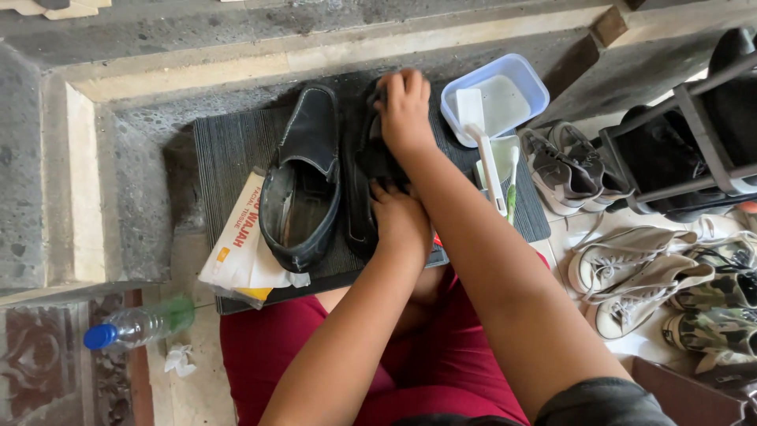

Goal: The person sits on the floor and cleans a pair of black shoes using a cloth. They wipe the soles, sides, and uppers of the shoes thoroughly, handling them one at a time.

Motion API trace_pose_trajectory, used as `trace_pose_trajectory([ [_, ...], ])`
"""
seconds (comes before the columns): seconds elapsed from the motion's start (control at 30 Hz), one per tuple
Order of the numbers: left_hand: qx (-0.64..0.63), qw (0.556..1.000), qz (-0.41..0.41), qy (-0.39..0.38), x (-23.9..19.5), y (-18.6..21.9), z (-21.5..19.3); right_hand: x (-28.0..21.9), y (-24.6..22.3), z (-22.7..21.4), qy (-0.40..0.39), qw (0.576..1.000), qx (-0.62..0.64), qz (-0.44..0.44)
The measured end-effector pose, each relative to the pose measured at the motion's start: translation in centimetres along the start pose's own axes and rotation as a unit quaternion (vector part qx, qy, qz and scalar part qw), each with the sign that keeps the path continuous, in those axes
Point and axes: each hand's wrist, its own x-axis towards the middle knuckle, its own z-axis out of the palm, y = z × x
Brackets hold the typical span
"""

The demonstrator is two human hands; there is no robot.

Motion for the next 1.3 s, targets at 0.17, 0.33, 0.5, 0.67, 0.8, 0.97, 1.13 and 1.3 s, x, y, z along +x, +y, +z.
trace_pose_trajectory([
  [0.17, -0.008, 1.000, -0.016, 0.007, 2.0, 1.5, 3.0, 1.8, 3.0, 1.3, -0.013, 0.999, -0.011, 0.033],
  [0.33, 0.002, 0.999, -0.028, -0.031, 4.5, 2.9, 5.4, 0.1, 2.9, -0.9, -0.124, 0.992, -0.036, 0.009],
  [0.5, -0.005, 1.000, -0.020, -0.012, 4.8, 3.4, 5.8, -4.2, 1.7, -2.2, -0.172, 0.984, 0.040, -0.033],
  [0.67, 0.047, 0.998, 0.001, -0.050, 3.0, 2.7, 2.8, -6.6, -1.4, -5.8, -0.242, 0.965, 0.099, -0.014],
  [0.8, 0.114, 0.987, 0.022, -0.110, 2.1, 2.1, 1.5, -6.5, -0.9, -4.7, -0.233, 0.968, 0.093, -0.003],
  [0.97, 0.195, 0.974, 0.020, -0.114, 1.5, 2.0, 1.7, -4.2, 0.8, -0.4, -0.127, 0.992, -0.020, 0.008],
  [1.13, 0.230, 0.965, -0.065, 0.109, 1.3, 2.1, 3.8, -0.7, 2.5, 1.6, 0.009, 0.996, -0.078, 0.049],
  [1.3, 0.148, 0.988, 0.007, 0.031, 0.3, 1.0, 0.4, 1.3, 1.6, 0.0, -0.082, 0.985, -0.100, 0.115],
])
